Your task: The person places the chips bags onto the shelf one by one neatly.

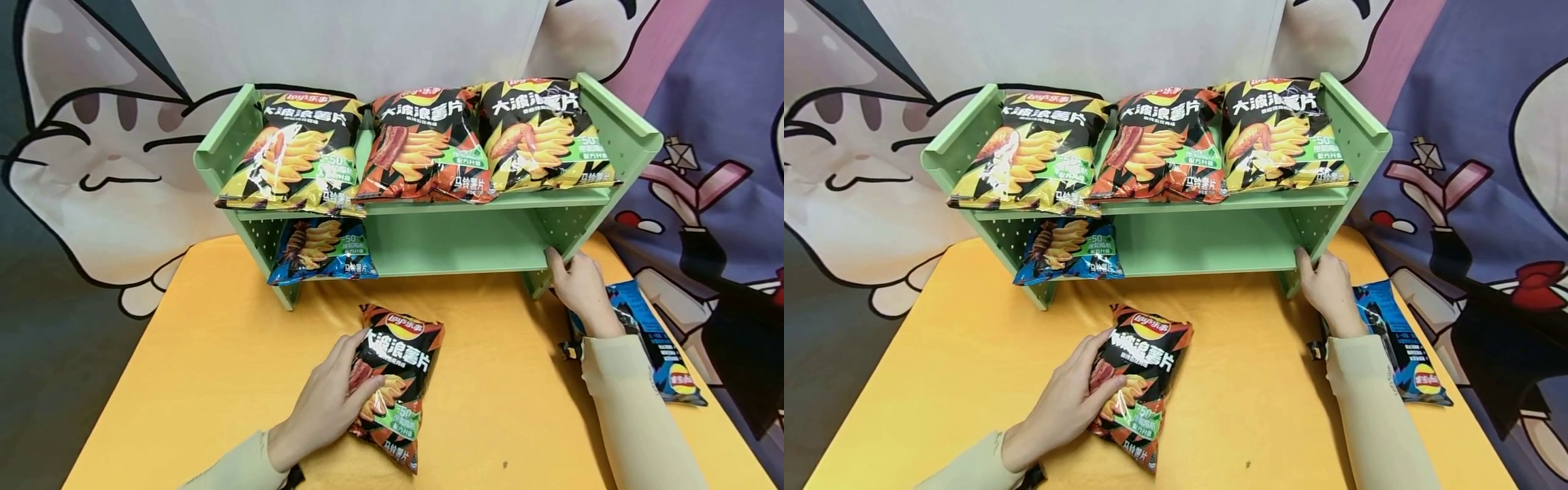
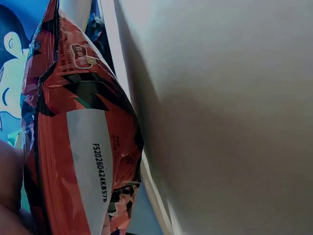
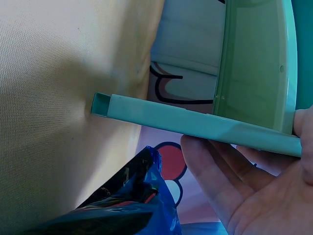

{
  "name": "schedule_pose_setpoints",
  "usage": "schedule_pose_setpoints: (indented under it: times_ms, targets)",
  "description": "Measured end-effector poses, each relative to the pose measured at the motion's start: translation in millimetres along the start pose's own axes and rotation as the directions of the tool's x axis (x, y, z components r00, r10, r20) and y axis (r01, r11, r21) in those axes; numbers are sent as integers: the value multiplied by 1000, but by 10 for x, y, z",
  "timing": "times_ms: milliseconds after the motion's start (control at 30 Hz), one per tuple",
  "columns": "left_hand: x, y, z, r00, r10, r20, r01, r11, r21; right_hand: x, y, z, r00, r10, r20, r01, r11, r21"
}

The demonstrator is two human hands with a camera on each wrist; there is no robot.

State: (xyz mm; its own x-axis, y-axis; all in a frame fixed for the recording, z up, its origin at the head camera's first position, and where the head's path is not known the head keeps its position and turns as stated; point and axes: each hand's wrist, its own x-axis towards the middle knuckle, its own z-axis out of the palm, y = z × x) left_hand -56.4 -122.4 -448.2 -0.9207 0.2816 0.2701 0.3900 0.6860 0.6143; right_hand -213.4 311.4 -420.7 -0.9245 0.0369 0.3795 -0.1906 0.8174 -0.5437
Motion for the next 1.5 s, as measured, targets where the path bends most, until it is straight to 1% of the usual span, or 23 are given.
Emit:
schedule_pose_setpoints:
  times_ms: [100,200,300,533,667,833,1100,1267,1400,1500]
  targets:
    - [100,19,54,999,39,32,-39,999,-26,4,7,7,1000,-4,-7,4,1000,-4]
    - [192,30,109,996,64,66,-61,997,-41,8,12,11,1000,-4,-4,4,1000,-2]
    - [277,41,156,994,68,91,-64,997,-49,11,12,11,1000,-2,0,2,1000,-2]
    - [429,54,243,991,66,116,-61,997,-48,9,15,6,1000,12,4,-12,1000,-3]
    - [474,58,261,989,44,145,-39,999,-36,7,14,8,1000,25,15,-25,1000,-1]
    - [498,74,272,984,-4,179,4,1000,1,8,12,5,999,37,20,-37,999,-2]
    - [502,135,283,979,-100,179,89,993,74,7,21,-2,1000,30,10,-30,1000,-4]
    - [514,166,265,975,-142,170,126,987,100,8,16,-1,1000,27,7,-27,1000,-3]
    - [524,175,246,972,-157,174,138,983,118,10,12,1,1000,25,5,-25,1000,-5]
    - [532,169,239,972,-157,176,134,982,132,11,9,-1,1000,24,6,-24,1000,-5]
